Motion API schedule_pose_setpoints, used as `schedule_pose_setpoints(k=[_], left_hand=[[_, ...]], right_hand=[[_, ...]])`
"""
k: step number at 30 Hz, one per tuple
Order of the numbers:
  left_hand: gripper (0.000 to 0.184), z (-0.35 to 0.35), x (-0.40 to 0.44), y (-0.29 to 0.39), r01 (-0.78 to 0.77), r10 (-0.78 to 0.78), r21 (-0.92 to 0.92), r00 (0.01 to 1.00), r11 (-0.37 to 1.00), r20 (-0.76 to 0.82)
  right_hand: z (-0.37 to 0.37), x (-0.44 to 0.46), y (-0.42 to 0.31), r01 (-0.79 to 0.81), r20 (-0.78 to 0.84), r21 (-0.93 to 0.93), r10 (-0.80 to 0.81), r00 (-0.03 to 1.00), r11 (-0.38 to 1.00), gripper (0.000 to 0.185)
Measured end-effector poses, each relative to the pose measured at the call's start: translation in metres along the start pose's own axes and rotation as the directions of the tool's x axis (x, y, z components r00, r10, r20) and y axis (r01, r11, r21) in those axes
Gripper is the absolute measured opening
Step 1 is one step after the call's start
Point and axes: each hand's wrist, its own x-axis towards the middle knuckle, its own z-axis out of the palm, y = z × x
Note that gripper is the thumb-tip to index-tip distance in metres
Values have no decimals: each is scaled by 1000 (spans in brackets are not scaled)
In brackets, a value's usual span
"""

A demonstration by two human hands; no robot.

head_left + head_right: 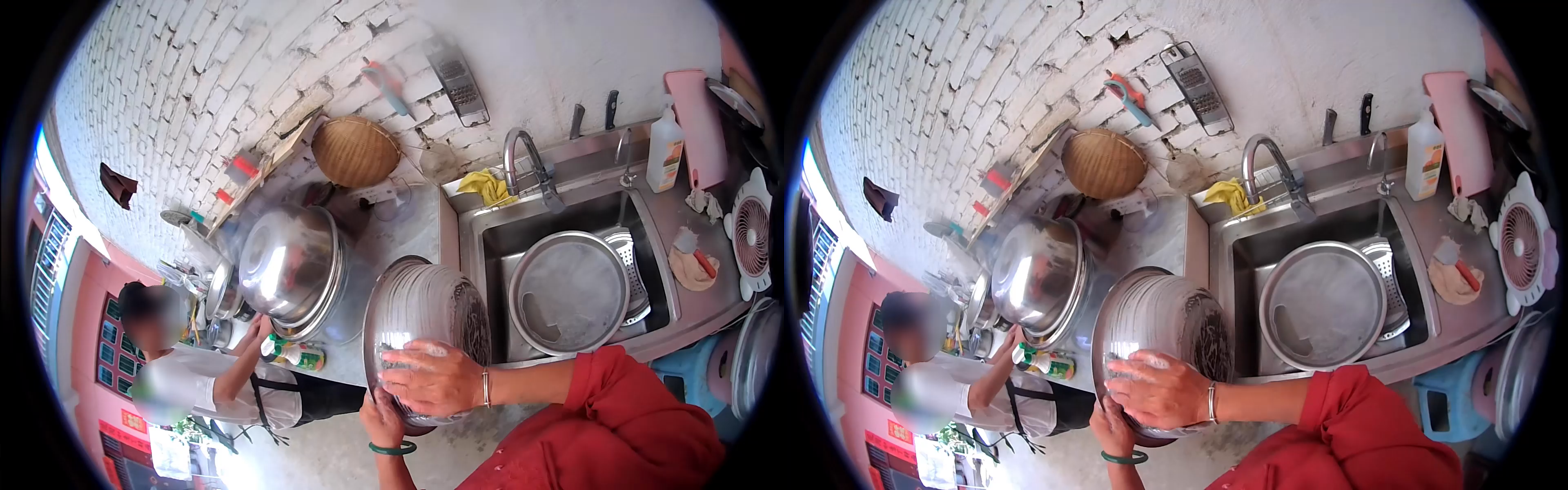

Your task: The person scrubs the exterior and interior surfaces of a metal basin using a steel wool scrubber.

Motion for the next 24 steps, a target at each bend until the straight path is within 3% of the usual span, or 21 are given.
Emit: schedule_pose_setpoints(k=[2, 3, 6, 8, 10, 13, 14, 16, 17, 19, 21, 22, 23, 24], left_hand=[[30, -1, 3, 6, -10, 8, -58, 1000, 998, -25], [34, 0, 4, 4, -25, 20, -90, 998, 996, -51], [34, -6, 1, -7, -11, 11, 6, 999, 1000, -51], [33, -5, -1, -9, 0, 1, 18, 997, 1000, -76], [32, -4, 2, -11, -4, 7, 25, 995, 1000, -101], [31, -1, 9, -13, -29, 34, 41, 992, 999, -120], [31, -2, 8, -13, -17, 24, 77, 996, 997, -91], [31, 0, 7, -12, -21, 27, 115, 999, 993, -47], [30, 3, 6, -13, -13, 20, 126, 998, 992, -59], [30, 9, 9, -14, -31, 39, 134, 997, 991, -60], [33, 11, 7, -17, -60, 65, 50, 992, 997, -107], [33, 10, 6, -19, -54, 56, 31, 994, 998, -89], [33, 8, 6, -21, -36, 39, 36, 996, 999, -78], [32, 8, 6, -20, -35, 37, 28, 995, 999, -90]], right_hand=[[7, -12, -8, 163, 35, -33, -162, 986, 986, 20], [7, -7, -3, 162, 37, -31, -161, 986, 986, 20], [-3, 23, 46, -111, -105, 105, 122, 987, 988, 20], [2, 21, 99, -366, -146, 264, 412, 900, 893, 26], [14, -5, 143, -541, -135, 435, 647, 751, 719, 33], [43, -67, 182, -648, -107, 635, 879, 465, 420, 39], [55, -90, 185, -647, -115, 639, 884, 454, 416, 39], [81, -131, 190, -374, 153, 922, 980, 127, -95, 38], [92, -144, 191, -360, 143, 928, 982, 119, -91, 38], [113, -162, 202, -323, 172, 927, 982, -84, -190, 32], [124, -164, 219, -561, -50, 824, 997, 63, 77, 34], [89, -126, 200, -653, -185, 706, 961, 207, 276, 35], [55, -88, 176, -704, -288, 542, 889, 357, 459, 35], [32, -56, 156, -661, -302, 506, 832, 466, 554, 35]])
